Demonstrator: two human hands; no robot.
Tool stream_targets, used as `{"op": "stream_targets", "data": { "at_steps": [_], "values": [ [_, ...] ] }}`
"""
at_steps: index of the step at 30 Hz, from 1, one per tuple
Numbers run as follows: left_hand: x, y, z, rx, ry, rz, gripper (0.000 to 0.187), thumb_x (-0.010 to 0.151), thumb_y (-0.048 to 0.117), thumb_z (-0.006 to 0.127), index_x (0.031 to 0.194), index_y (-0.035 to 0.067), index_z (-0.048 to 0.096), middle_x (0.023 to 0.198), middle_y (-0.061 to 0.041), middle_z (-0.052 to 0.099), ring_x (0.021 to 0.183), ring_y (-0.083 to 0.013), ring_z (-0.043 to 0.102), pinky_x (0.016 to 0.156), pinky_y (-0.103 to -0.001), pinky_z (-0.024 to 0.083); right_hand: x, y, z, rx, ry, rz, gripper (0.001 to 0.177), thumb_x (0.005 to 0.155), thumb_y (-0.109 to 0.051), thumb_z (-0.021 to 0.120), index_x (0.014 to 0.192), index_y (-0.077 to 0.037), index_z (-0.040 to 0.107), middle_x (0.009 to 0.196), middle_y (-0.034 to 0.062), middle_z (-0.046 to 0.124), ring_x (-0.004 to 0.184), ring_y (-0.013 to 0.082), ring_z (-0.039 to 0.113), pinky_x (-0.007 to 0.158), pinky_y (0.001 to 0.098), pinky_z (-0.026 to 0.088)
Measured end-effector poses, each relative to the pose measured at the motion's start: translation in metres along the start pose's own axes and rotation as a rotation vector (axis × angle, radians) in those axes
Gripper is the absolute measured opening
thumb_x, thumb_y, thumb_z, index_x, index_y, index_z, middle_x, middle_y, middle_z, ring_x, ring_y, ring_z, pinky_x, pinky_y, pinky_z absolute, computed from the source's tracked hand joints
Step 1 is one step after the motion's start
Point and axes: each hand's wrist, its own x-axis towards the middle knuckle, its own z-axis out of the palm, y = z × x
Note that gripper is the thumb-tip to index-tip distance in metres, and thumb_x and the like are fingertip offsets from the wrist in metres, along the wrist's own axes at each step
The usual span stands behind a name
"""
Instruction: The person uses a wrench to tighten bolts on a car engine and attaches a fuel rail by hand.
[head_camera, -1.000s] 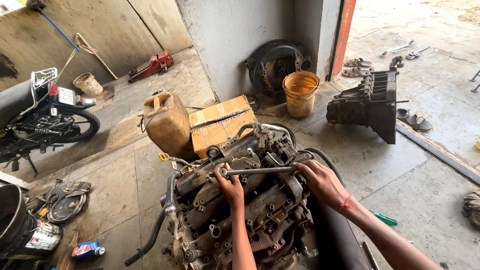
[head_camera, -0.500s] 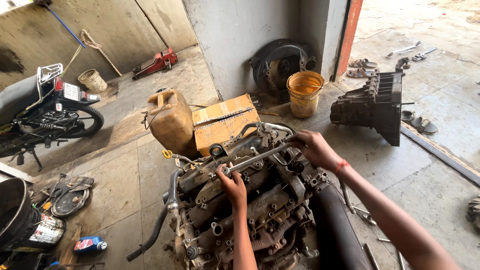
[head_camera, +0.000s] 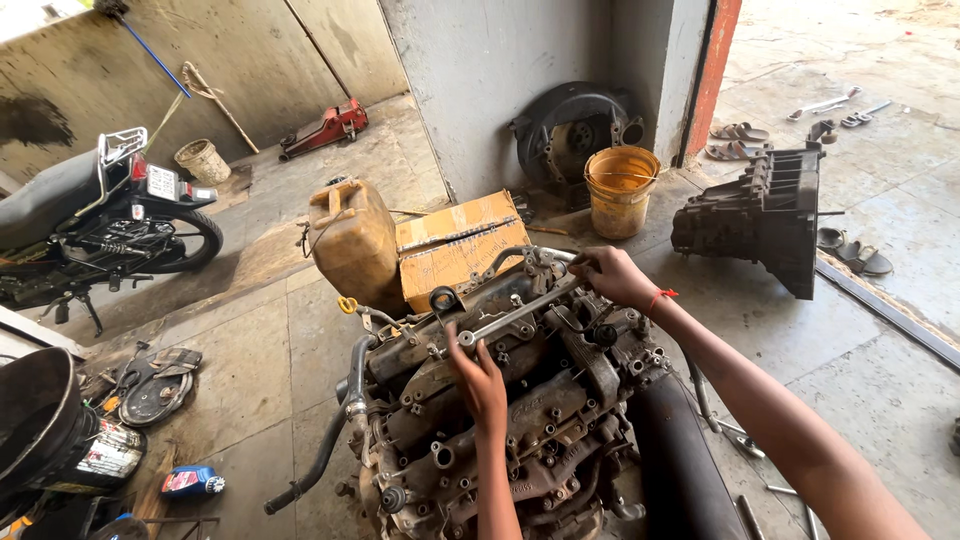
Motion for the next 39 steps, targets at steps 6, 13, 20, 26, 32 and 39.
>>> {"op": "stream_targets", "data": {
  "at_steps": [6, 13, 20, 26, 32, 39],
  "values": [
    [-0.018, -0.013, -0.006, -0.703, 0.122, -0.624, 0.096, 0.092, 0.022, 0.074, 0.161, 0.01, 0.008, 0.11, -0.014, 0.067, 0.105, -0.0232, 0.067, 0.099, -0.036, 0.055, 0.002, 0.017, 0.005, -0.004, -0.014, 0.046, 0.028, 0.098, -0.026, 0.071, 0.108, -0.001, 0.078, 0.074, 0.0085, 0.073, 0.06, 0.0087, 0.058, 0.057, 0.0307, 0.049],
    [0.001, -0.068, 0.006, -0.598, -0.365, -0.831, 0.026, 0.094, 0.024, 0.085, 0.101, 0.0, 0.079, 0.083, -0.005, 0.062, 0.075, -0.0147, 0.047, 0.069, -0.03, 0.039, 0.01, 0.026, -0.001, 0.323, -0.168, -0.056, 0.03, 0.09, -0.017, 0.076, 0.114, 0.001, 0.074, 0.089, 0.0051, 0.077, 0.073, 0.007, 0.067, 0.067, 0.0245, 0.057],
    [0.013, -0.06, 0.001, -0.779, -0.414, -0.64, 0.023, 0.095, 0.03, 0.076, 0.089, 0.01, 0.068, 0.076, 0.005, 0.064, 0.069, -0.0035, 0.05, 0.063, -0.023, 0.041, 0.066, 0.018, 0.022, 0.581, -0.053, 0.106, 0.037, 0.09, -0.014, 0.077, 0.12, 0.006, 0.069, 0.094, 0.0128, 0.078, 0.078, 0.012, 0.072, 0.072, 0.0244, 0.06],
    [0.002, -0.052, 0.022, -0.528, -0.288, -0.532, 0.025, 0.096, 0.034, 0.068, 0.088, 0.011, 0.069, 0.069, 0.0, 0.07, 0.054, -0.0051, 0.055, 0.047, -0.024, 0.044, 0.151, -0.013, 0.074, 0.276, 0.091, 0.244, 0.04, 0.084, -0.009, 0.079, 0.121, 0.002, 0.068, 0.099, 0.0136, 0.074, 0.08, 0.0189, 0.079, 0.073, 0.0267, 0.062],
    [0.008, -0.042, 0.014, -0.458, -0.193, -0.419, 0.027, 0.098, 0.032, 0.067, 0.092, 0.006, 0.069, 0.078, -0.007, 0.078, 0.067, -0.0145, 0.075, 0.057, -0.028, 0.056, 0.221, -0.019, 0.179, -0.011, 0.322, 0.054, 0.031, 0.078, -0.02, 0.084, 0.104, -0.004, 0.079, 0.095, 0.0213, 0.076, 0.089, 0.031, 0.075, 0.083, 0.0388, 0.059],
    [0.008, -0.044, 0.013, -0.396, -0.243, -0.416, 0.03, 0.1, 0.029, 0.065, 0.094, -0.001, 0.068, 0.08, -0.011, 0.078, 0.073, -0.0238, 0.077, 0.067, -0.036, 0.059, 0.24, -0.081, 0.272, -0.066, 0.076, -0.265, 0.028, 0.081, -0.014, 0.073, 0.107, -0.004, 0.073, 0.1, 0.0222, 0.074, 0.096, 0.039, 0.072, 0.085, 0.0447, 0.057]
  ]
}}
